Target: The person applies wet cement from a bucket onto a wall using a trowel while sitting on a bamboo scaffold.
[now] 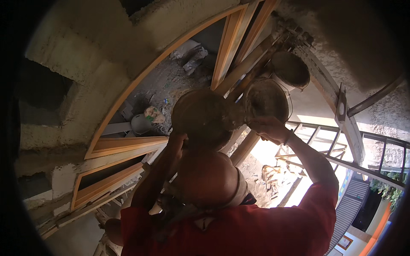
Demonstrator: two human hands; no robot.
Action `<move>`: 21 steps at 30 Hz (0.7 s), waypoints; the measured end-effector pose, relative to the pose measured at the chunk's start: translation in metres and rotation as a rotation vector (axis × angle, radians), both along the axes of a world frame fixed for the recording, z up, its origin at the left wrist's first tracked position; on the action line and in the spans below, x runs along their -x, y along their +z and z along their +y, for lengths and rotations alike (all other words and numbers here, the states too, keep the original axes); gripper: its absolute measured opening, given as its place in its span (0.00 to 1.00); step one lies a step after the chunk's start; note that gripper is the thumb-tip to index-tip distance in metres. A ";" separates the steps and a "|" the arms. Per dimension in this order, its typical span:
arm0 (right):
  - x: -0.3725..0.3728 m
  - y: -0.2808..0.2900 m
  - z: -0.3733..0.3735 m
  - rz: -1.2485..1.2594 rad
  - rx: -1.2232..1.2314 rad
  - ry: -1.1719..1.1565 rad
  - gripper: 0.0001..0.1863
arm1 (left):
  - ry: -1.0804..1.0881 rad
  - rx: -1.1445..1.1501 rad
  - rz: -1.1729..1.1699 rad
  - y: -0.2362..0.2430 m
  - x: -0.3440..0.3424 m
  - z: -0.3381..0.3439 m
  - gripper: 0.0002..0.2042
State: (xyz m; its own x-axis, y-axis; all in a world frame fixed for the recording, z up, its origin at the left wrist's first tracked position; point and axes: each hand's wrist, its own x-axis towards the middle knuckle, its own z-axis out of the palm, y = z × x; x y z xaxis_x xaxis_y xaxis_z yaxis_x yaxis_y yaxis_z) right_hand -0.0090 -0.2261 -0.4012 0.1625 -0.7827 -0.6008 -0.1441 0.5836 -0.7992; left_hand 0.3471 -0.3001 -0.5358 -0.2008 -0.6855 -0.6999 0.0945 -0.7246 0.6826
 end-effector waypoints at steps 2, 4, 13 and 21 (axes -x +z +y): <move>-0.030 -0.008 -0.024 0.280 0.001 0.181 0.14 | 0.015 0.032 -0.013 -0.003 -0.003 0.003 0.15; -0.039 -0.032 -0.038 0.558 0.466 0.427 0.11 | 0.018 0.086 -0.017 -0.028 -0.005 0.007 0.15; -0.096 -0.038 -0.047 1.002 0.622 0.939 0.12 | 0.019 0.138 -0.031 -0.051 -0.026 0.008 0.24; -0.101 -0.037 -0.068 1.150 0.661 0.932 0.15 | 0.026 -0.001 -0.066 0.012 -0.010 0.004 0.20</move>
